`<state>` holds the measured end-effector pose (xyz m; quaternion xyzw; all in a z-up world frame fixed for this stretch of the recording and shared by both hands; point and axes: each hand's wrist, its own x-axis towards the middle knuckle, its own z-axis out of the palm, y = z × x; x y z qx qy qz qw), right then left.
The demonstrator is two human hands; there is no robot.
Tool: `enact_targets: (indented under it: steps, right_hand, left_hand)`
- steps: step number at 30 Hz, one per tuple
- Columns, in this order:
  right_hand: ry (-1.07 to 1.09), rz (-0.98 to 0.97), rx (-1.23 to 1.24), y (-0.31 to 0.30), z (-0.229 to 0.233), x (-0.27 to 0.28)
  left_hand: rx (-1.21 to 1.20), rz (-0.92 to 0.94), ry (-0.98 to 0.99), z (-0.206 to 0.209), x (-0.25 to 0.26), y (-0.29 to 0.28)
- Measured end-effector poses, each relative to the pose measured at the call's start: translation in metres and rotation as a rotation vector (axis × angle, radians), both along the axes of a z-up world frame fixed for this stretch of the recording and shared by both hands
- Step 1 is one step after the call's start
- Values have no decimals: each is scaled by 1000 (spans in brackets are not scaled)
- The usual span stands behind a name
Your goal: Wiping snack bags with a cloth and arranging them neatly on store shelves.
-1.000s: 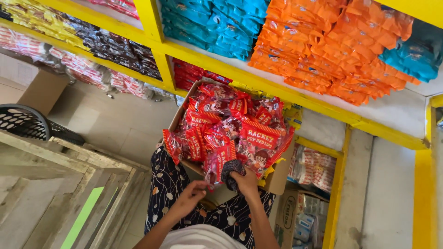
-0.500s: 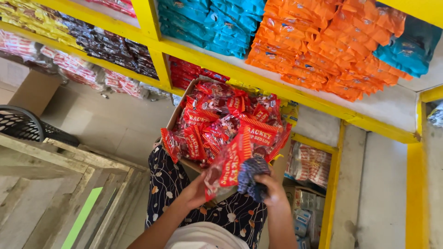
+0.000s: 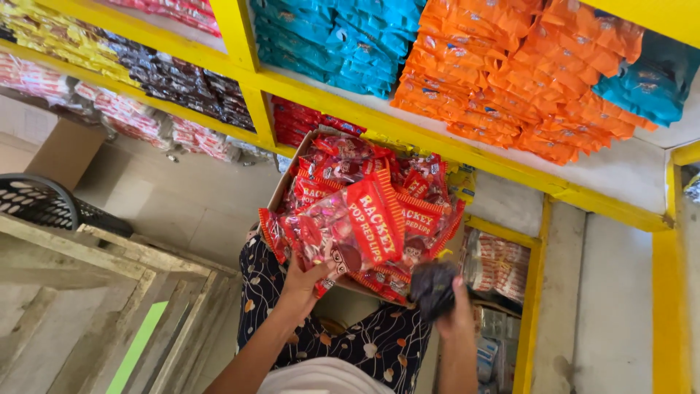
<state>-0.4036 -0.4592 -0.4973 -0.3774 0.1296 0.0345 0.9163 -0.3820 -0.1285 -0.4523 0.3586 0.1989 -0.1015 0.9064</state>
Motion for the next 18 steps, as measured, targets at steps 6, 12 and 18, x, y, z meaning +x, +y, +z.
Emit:
enact_targets:
  steps: [6,12,18]
  right_hand:
    - [139,326,-491,77,-26,-34]
    - [24,394,-445,122,-40,-3]
    - [13,357,-542,114,-31,19]
  left_hand:
    - [473,53,-162,21,-1,-19]
    - [414,-30,-269,36,-13,-32]
    - [352,-103,-138,11,-20,-18]
